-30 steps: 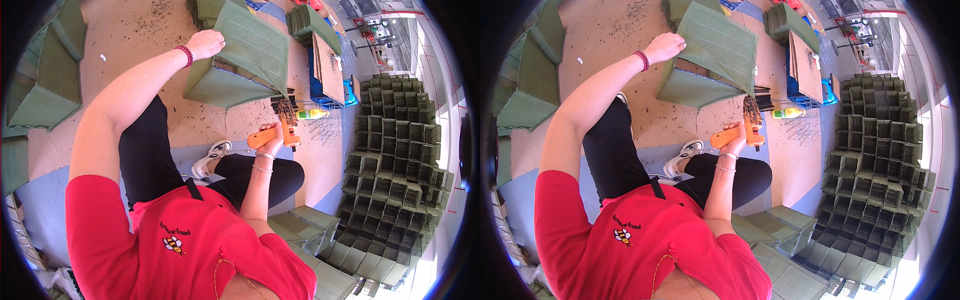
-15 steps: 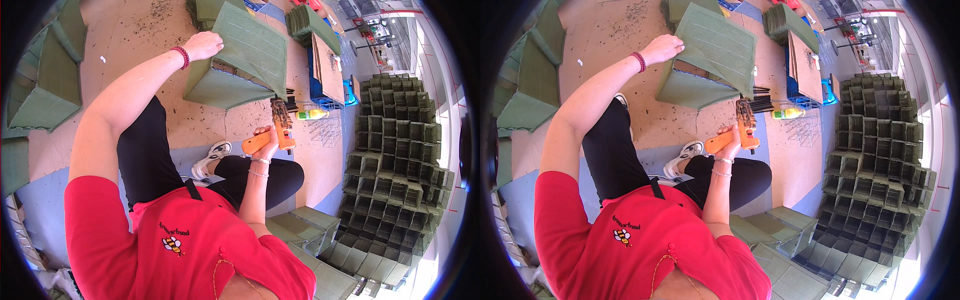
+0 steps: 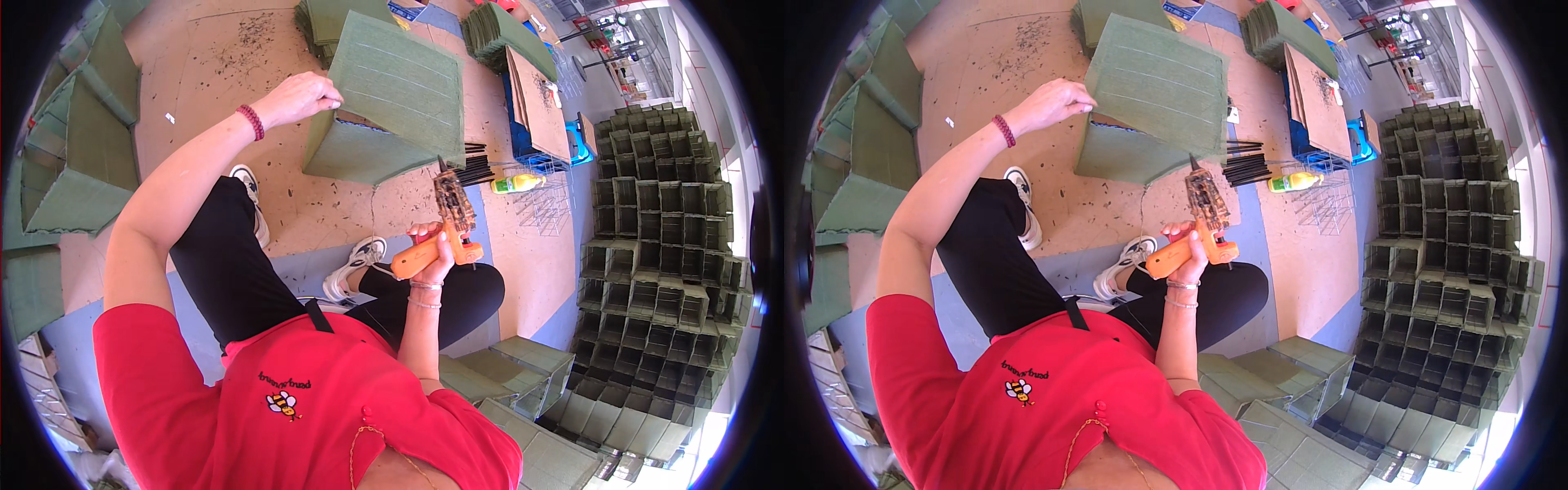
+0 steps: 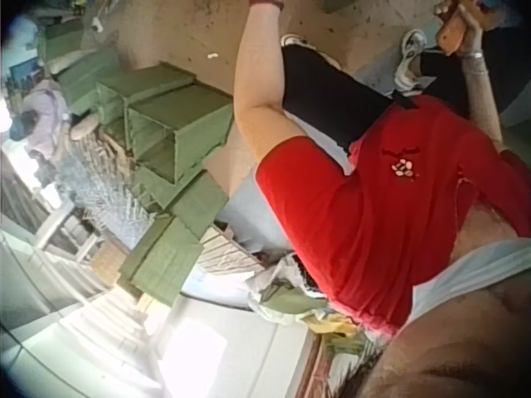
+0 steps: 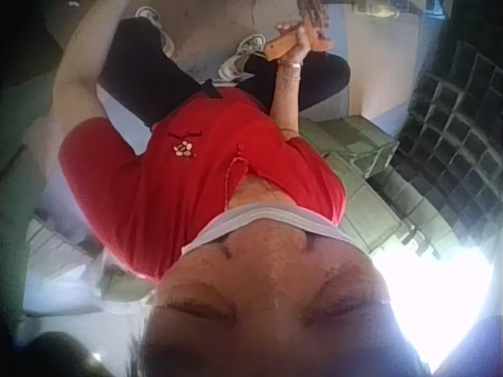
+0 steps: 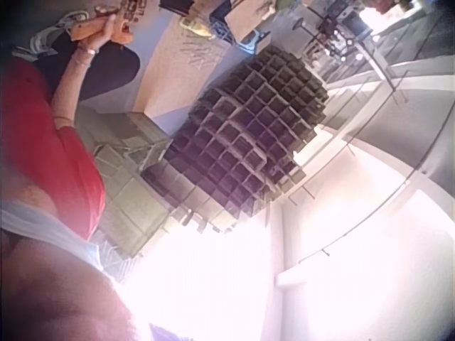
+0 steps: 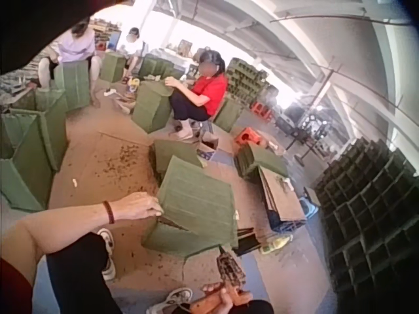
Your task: The recorder is using a hot glue gun to assemble fabric-covered mesh organizers in a manufacturing facility.
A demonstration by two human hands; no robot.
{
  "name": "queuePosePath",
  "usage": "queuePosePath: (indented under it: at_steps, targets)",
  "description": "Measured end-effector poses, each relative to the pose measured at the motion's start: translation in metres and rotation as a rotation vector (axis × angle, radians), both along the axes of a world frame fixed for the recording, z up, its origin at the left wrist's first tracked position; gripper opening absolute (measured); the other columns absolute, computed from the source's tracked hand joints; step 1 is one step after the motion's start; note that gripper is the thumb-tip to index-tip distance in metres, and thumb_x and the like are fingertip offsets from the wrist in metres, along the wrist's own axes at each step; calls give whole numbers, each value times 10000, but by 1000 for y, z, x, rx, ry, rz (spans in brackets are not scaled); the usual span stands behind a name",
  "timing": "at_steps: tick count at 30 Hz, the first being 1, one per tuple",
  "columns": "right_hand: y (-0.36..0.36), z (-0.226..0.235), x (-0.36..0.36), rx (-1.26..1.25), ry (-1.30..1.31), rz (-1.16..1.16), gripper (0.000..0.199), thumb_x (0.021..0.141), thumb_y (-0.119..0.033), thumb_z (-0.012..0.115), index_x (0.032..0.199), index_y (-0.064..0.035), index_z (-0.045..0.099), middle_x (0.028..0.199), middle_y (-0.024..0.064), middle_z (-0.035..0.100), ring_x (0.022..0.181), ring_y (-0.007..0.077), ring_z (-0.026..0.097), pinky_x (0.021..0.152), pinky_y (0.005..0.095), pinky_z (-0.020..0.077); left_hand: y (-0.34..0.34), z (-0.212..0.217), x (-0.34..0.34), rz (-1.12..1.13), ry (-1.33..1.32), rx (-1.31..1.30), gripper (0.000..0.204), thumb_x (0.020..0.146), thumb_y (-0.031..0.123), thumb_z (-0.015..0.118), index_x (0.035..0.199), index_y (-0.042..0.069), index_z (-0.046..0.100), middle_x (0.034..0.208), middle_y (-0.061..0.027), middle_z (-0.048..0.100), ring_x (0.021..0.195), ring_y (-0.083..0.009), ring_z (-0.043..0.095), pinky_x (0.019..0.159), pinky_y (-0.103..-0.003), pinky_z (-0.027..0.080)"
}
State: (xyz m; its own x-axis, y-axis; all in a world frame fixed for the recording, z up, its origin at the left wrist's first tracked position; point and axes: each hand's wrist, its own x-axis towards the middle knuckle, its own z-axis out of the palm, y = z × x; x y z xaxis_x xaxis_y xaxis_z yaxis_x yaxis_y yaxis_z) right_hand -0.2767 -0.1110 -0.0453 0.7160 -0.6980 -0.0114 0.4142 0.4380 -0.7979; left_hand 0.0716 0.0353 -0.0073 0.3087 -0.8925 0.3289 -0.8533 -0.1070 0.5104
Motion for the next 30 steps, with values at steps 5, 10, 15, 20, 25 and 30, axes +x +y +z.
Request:
queuePosePath:
  at_steps: [5, 10, 15, 20, 25, 30]
  targets:
    - [-13, 8, 5, 8, -70, -88, 250, 823, -259, 577, 910, -34, 513, 863, 101, 541, 864, 258, 530, 846, 414, 429, 10, 3, -7, -56, -58, -22, 166, 811, 123, 585, 945, 67, 666, 902, -69, 622, 851, -259, 591, 768, -368, 466]
    - [-28, 13, 13, 51, -135, -228, 250, 833, -245, 570, 953, -29, 532, 962, 125, 578, 991, 277, 549, 893, 414, 443, 13, 5, -13, -67, -87, -33, 149, 795, 108, 601, 924, 73, 665, 921, -64, 618, 856, -254, 590, 739, -359, 482]
    - [-37, 13, 18, 44, -110, -261, 331, 849, -297, 545, 1023, -17, 523, 1050, 134, 572, 1049, 280, 542, 886, 407, 456, 14, 8, -14, -103, -190, -2, 113, 774, 87, 611, 878, 71, 651, 928, -59, 604, 861, -247, 584, 709, -350, 496]
    - [-35, 4, 18, 147, -32, -186, 454, 850, -386, 535, 1098, -5, 507, 1121, 142, 562, 1082, 276, 537, 807, 362, 501, 17, 11, -14, -151, -486, 74, 217, 699, 51, 606, 915, 49, 620, 887, -66, 560, 862, -224, 554, 689, -320, 507]
    - [-37, -5, 23, 389, -182, -87, 386, 861, -349, 543, 1049, -12, 520, 1115, 128, 564, 1063, 259, 549, 593, 268, 494, 21, 10, -15, -183, -615, 88, 291, 665, 53, 576, 952, 15, 598, 854, -54, 531, 836, -200, 529, 676, -298, 510]
    - [-34, -11, 25, 447, -217, -67, 379, 866, -337, 537, 1055, -9, 519, 1113, 127, 563, 1076, 262, 542, 602, 257, 493, 22, 11, -17, -223, -717, 54, 319, 667, 85, 562, 972, -6, 583, 840, -54, 517, 810, -188, 516, 683, -291, 509]
